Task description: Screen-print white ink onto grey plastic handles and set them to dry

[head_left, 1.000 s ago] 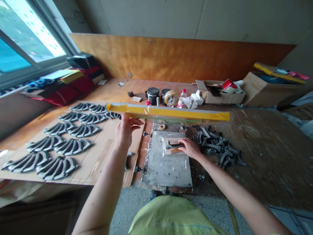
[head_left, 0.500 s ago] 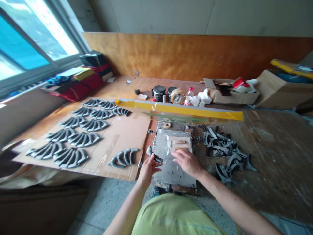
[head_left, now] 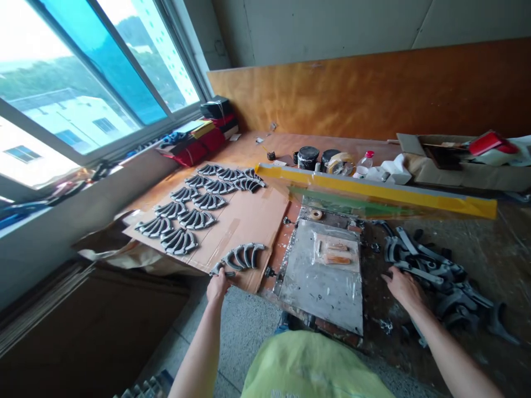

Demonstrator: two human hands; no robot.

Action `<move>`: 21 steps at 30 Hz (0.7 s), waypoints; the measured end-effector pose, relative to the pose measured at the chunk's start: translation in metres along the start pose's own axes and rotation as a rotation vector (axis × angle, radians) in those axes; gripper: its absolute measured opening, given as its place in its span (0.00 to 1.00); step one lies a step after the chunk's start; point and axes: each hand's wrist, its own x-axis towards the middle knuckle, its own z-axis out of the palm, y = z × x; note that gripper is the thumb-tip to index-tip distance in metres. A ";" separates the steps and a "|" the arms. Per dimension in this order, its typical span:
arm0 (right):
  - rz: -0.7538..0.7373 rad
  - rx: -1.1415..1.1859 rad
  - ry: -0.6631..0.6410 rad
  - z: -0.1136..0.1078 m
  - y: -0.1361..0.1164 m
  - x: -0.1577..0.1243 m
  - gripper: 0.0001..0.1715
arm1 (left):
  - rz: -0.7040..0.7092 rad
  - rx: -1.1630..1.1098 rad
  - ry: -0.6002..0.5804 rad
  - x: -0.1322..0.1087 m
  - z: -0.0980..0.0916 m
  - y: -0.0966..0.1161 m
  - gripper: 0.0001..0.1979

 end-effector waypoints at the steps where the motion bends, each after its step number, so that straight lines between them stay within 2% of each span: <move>1: 0.004 0.029 -0.005 -0.002 0.000 0.002 0.18 | -0.019 0.040 -0.015 0.004 -0.001 0.003 0.25; 4: 0.063 0.138 -0.007 -0.009 0.001 0.005 0.14 | -0.058 0.101 -0.038 0.009 -0.006 0.010 0.25; 6: 0.141 0.185 0.007 -0.015 0.001 0.003 0.13 | -0.048 0.127 0.002 0.004 -0.008 0.013 0.26; 8: 0.209 0.231 0.051 -0.023 -0.002 -0.002 0.15 | -0.029 0.155 0.109 -0.007 -0.005 0.015 0.28; 10: 0.211 0.310 0.133 -0.032 -0.011 -0.009 0.21 | 0.027 0.183 0.246 -0.023 0.006 0.019 0.32; 12: 0.082 0.399 0.206 -0.041 -0.026 -0.016 0.24 | 0.132 0.202 0.333 -0.040 0.024 0.026 0.34; 14: -0.168 0.454 0.253 -0.049 -0.047 -0.019 0.21 | 0.236 0.242 0.346 -0.054 0.045 0.037 0.35; 16: -0.432 0.476 0.284 -0.054 -0.071 -0.019 0.17 | 0.279 0.303 0.339 -0.062 0.062 0.050 0.36; 18: -0.618 0.478 0.313 -0.055 -0.094 -0.017 0.16 | 0.273 0.355 0.341 -0.063 0.072 0.062 0.36; 21: -0.744 0.426 0.334 -0.054 -0.118 -0.013 0.18 | 0.256 0.381 0.347 -0.058 0.074 0.071 0.32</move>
